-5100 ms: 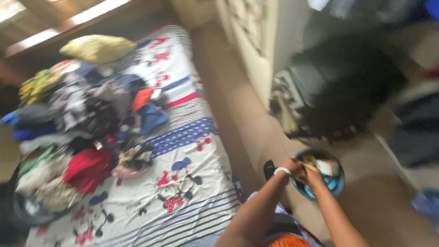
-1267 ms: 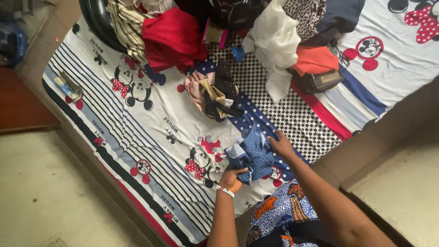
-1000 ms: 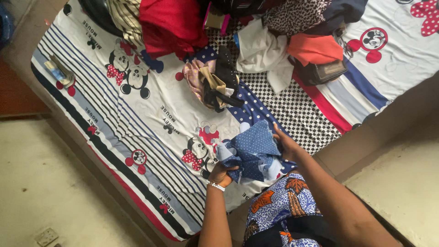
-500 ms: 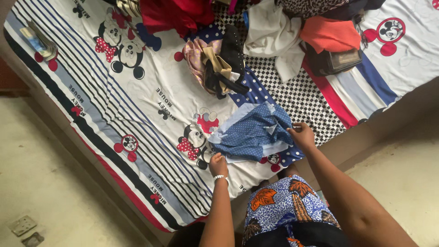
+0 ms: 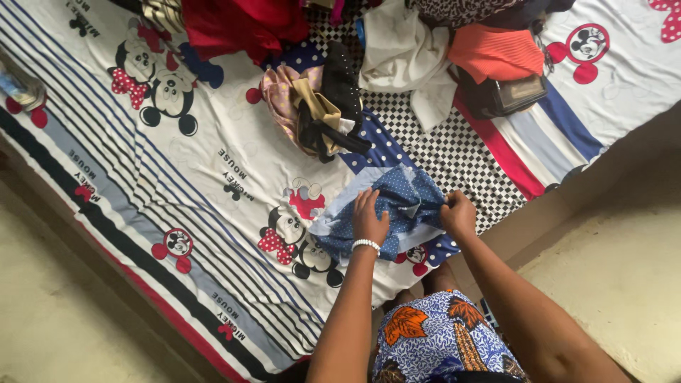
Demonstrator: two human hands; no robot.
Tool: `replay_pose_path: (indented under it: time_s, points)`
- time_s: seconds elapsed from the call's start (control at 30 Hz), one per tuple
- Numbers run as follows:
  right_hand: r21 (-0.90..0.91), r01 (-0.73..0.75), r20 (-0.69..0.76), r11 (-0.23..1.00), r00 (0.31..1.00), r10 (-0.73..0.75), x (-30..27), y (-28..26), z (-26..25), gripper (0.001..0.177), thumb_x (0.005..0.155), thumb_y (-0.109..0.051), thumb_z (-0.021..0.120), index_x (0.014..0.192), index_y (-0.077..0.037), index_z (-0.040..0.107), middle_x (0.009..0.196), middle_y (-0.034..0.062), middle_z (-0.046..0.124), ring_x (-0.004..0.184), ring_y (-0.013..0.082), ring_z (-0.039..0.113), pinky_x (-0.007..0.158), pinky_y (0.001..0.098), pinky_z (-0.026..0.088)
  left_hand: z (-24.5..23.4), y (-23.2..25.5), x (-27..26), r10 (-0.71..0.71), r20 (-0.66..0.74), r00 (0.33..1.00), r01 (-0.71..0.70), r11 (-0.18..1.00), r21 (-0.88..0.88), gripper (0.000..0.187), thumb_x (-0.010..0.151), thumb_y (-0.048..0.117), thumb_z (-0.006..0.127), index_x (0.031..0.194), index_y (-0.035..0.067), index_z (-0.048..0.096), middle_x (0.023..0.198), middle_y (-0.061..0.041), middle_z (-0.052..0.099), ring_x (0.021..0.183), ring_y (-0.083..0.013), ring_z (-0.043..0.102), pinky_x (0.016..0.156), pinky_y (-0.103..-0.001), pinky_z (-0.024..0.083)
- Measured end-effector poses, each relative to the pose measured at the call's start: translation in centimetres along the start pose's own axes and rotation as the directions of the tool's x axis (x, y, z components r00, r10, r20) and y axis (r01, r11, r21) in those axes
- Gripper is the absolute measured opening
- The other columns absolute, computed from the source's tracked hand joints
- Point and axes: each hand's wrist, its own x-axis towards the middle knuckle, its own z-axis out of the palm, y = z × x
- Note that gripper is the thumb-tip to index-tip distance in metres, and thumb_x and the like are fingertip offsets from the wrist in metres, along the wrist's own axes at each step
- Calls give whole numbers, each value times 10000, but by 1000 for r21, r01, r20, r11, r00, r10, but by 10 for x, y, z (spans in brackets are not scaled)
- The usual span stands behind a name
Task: The person folds a yellow shirt, a black mesh garment, and a blue patterned cloth on a bed and places each folded item into a large container on the floor.
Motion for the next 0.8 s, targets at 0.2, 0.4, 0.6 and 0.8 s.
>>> replay_pose_path:
  time_s: [0.2, 0.4, 0.6, 0.8]
  points:
    - [304, -59, 67, 951, 997, 40, 6, 23, 1, 277, 825, -80, 709, 1093, -11, 700, 959, 124, 764, 869, 191, 721, 791, 321, 552, 33, 29, 33, -301, 339, 891, 284, 954, 102, 1016, 708, 178, 850, 1588, 101, 347, 1427, -165, 481, 1307, -369, 445, 1077, -493, 365]
    - [419, -141, 255, 897, 966, 33, -2, 4, -6, 333, 909, -286, 767, 1077, -1, 731, 908, 70, 764, 790, 114, 682, 709, 271, 529, 59, 7, -15, -138, 300, 944, 103, 986, 131, 204, 815, 73, 690, 987, 162, 754, 1217, -52, 695, 1227, -285, 585, 1074, -453, 435]
    - [266, -164, 244, 950, 965, 98, -3, -14, -19, 313, 925, -307, 757, 970, 1, 726, 748, 50, 678, 637, 110, 567, 585, 301, 454, 52, 5, -21, -52, 184, 981, 66, 995, -73, 183, 811, 28, 647, 977, 67, 714, 1052, -138, 720, 1080, -344, 638, 983, -474, 451]
    - [339, -149, 211, 929, 974, 79, -4, -28, -25, 257, 924, -257, 762, 907, -8, 700, 724, 27, 654, 610, 94, 541, 557, 289, 443, 11, -4, 30, -204, -93, 975, 197, 977, -80, 185, 814, 17, 650, 982, 36, 725, 1024, -164, 726, 997, -377, 669, 914, -459, 520]
